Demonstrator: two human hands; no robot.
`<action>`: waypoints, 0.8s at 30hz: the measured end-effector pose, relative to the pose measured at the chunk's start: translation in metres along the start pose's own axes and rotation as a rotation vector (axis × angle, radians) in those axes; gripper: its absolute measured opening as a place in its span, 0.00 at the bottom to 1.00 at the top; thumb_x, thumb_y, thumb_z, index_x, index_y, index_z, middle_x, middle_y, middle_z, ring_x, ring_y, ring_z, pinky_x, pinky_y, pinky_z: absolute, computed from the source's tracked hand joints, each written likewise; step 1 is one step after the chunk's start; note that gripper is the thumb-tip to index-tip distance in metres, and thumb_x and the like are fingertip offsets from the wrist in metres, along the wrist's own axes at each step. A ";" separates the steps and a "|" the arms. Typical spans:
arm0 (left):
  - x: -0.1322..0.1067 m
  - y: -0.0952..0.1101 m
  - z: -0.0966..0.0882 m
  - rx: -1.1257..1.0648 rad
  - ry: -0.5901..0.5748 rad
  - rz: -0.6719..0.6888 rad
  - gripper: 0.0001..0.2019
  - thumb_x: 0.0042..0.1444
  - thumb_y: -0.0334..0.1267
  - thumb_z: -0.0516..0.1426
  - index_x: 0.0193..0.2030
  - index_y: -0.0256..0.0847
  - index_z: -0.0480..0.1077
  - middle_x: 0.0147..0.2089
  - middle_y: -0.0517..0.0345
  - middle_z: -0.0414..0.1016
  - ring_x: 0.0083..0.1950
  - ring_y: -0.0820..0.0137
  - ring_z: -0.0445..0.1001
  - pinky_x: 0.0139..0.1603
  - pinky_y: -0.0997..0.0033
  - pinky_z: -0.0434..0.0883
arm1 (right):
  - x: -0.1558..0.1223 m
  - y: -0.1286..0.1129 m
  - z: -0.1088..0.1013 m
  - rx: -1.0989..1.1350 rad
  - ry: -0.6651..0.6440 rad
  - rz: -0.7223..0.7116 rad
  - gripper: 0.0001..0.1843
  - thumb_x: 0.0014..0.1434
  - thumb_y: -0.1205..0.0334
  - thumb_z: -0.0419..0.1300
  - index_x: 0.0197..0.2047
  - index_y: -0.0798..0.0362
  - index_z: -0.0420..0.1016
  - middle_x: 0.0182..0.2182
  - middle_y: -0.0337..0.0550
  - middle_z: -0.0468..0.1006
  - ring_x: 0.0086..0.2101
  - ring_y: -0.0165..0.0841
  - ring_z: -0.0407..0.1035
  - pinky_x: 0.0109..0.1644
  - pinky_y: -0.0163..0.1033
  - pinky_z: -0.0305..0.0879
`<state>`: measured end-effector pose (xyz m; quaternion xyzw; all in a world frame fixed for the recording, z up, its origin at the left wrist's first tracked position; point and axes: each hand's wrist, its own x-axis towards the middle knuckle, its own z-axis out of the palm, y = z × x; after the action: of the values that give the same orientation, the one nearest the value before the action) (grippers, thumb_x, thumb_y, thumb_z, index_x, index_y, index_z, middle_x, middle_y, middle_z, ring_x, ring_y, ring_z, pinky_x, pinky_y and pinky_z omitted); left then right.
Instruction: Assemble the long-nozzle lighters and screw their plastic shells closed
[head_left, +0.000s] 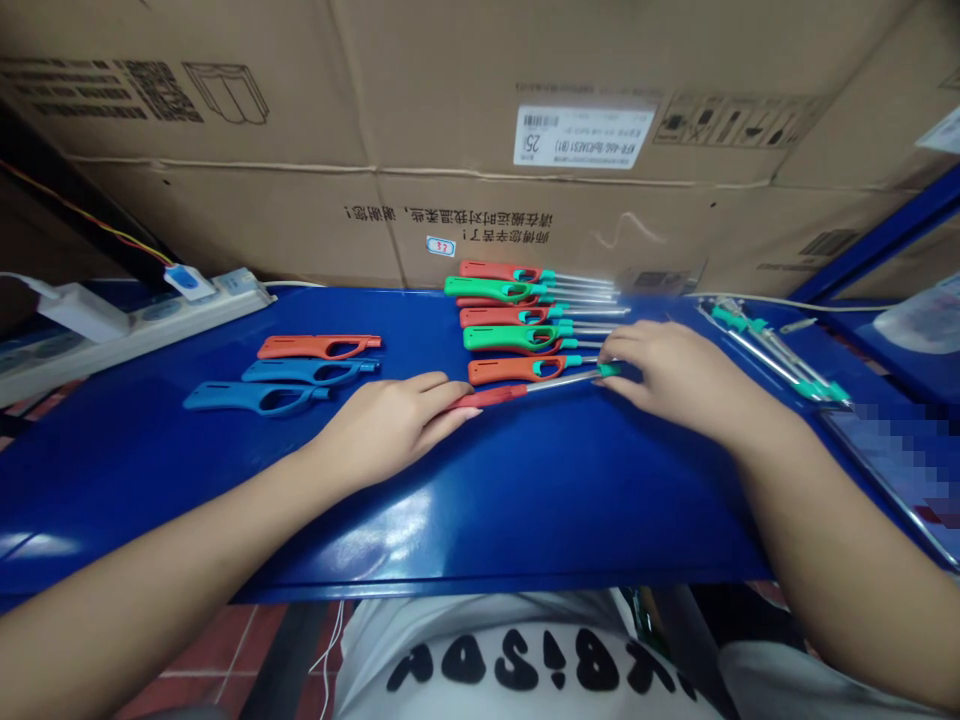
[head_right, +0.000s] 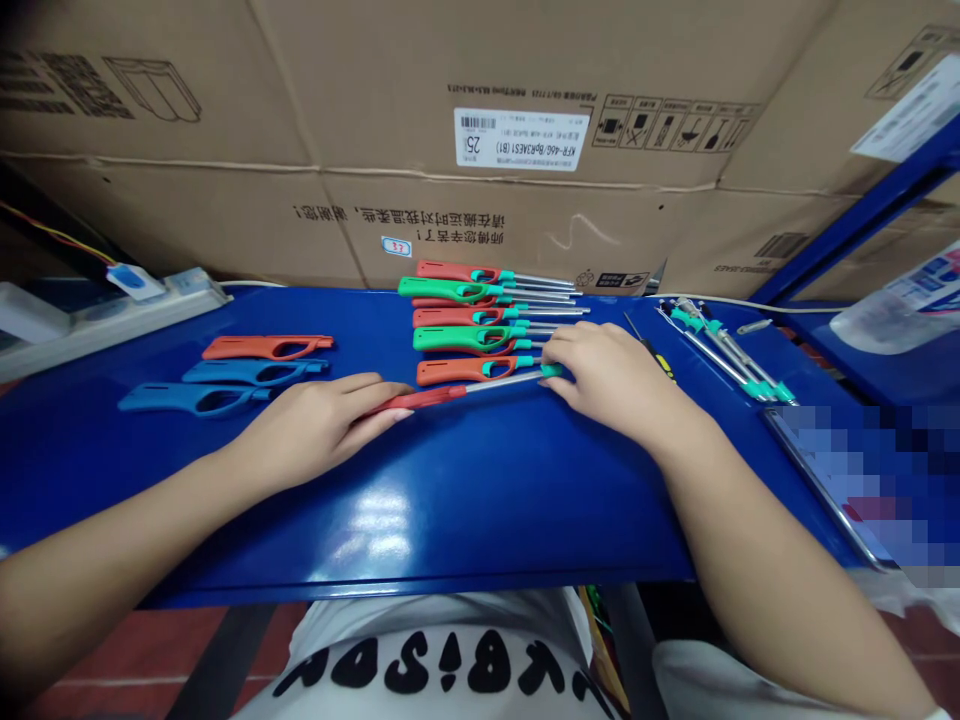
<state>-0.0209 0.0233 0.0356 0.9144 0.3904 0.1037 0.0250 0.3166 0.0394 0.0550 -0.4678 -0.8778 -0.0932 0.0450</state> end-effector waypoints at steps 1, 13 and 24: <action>0.000 0.000 0.000 -0.004 0.005 -0.003 0.21 0.73 0.51 0.45 0.55 0.42 0.74 0.48 0.52 0.79 0.43 0.61 0.81 0.38 0.67 0.72 | 0.001 -0.001 -0.001 0.024 0.009 -0.026 0.06 0.63 0.60 0.63 0.39 0.53 0.78 0.38 0.48 0.82 0.41 0.45 0.75 0.43 0.46 0.63; -0.001 0.013 0.011 -0.419 -0.049 0.034 0.17 0.73 0.46 0.49 0.50 0.41 0.75 0.42 0.54 0.80 0.42 0.66 0.78 0.43 0.68 0.71 | 0.004 -0.063 0.017 0.159 0.154 -0.322 0.15 0.71 0.56 0.55 0.47 0.55 0.80 0.38 0.49 0.82 0.40 0.38 0.73 0.44 0.42 0.61; 0.002 0.014 0.001 -0.673 -0.090 -0.113 0.23 0.70 0.50 0.51 0.28 0.38 0.71 0.21 0.64 0.66 0.22 0.76 0.63 0.25 0.76 0.58 | 0.005 -0.054 0.016 0.221 0.255 -0.428 0.13 0.72 0.63 0.52 0.46 0.58 0.78 0.37 0.50 0.82 0.40 0.38 0.72 0.45 0.44 0.64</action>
<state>-0.0094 0.0148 0.0365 0.8354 0.3829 0.1847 0.3483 0.2691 0.0172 0.0336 -0.2482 -0.9488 -0.0624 0.1851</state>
